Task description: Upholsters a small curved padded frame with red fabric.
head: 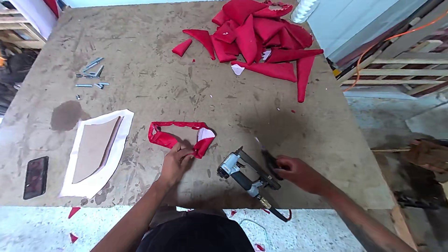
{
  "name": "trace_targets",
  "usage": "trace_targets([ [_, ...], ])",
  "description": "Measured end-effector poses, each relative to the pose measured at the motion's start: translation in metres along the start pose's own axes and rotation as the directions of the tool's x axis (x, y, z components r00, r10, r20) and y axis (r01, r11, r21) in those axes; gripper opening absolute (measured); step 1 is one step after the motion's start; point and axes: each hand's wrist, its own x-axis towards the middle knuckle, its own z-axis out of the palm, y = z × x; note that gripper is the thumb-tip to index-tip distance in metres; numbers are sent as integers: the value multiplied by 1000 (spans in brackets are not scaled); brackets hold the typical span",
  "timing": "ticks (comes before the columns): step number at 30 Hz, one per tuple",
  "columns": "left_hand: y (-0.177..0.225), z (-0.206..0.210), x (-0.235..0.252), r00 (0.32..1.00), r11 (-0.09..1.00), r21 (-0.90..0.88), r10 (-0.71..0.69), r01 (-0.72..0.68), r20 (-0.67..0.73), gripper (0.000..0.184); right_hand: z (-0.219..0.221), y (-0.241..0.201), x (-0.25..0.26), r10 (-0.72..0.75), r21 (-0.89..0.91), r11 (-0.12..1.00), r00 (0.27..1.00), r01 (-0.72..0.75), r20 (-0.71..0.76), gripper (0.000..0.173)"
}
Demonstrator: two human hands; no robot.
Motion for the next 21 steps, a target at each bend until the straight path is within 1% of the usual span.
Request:
trace_targets([
  [1, -1, -3, -1, 1000, 999, -43, -6, 7, 10, 13, 13, -26, 4, -129, -110, 985, 991, 130, 18, 28],
  [3, -1, -7, 0, 999, 997, -76, 4, -2, 34, 12, 41, -63, 16, -340, -286, 897, 940, 337, 38, 37],
  [4, -1, -8, 2, 999, 997, -78, 11, -7, 45, 12, 53, -72, 25, -401, -347, 854, 915, 387, 34, 42],
  [5, 0, -9, 3, 998, 997, -76, 12, -8, 54, 12, 63, -77, 35, -427, -381, 829, 904, 408, 39, 47],
  [7, 2, -12, 6, 998, 997, -73, 11, -6, 67, 12, 73, -80, 54, -428, -467, 783, 901, 411, 76, 55],
  [10, 3, -17, 8, 993, 999, -46, 29, -24, 111, 12, 83, -86, 76, -441, -570, 705, 891, 421, 113, 60],
  [13, -1, -18, 14, 982, 995, -4, 96, -97, 166, 13, 89, -90, 92, -487, -604, 668, 869, 434, 86, 63],
  [16, 1, -16, 20, 968, 985, 48, 154, -167, 199, 15, 99, -101, 107, -490, -612, 654, 865, 445, 106, 67],
  [18, 5, -14, 23, 968, 981, 87, 155, -175, 195, 16, 108, -107, 114, -472, -589, 673, 873, 447, 123, 66],
  [21, 6, -17, 26, 977, 982, 113, 132, -152, 165, 16, 114, -103, 113, -464, -492, 734, 875, 469, 141, 50],
])
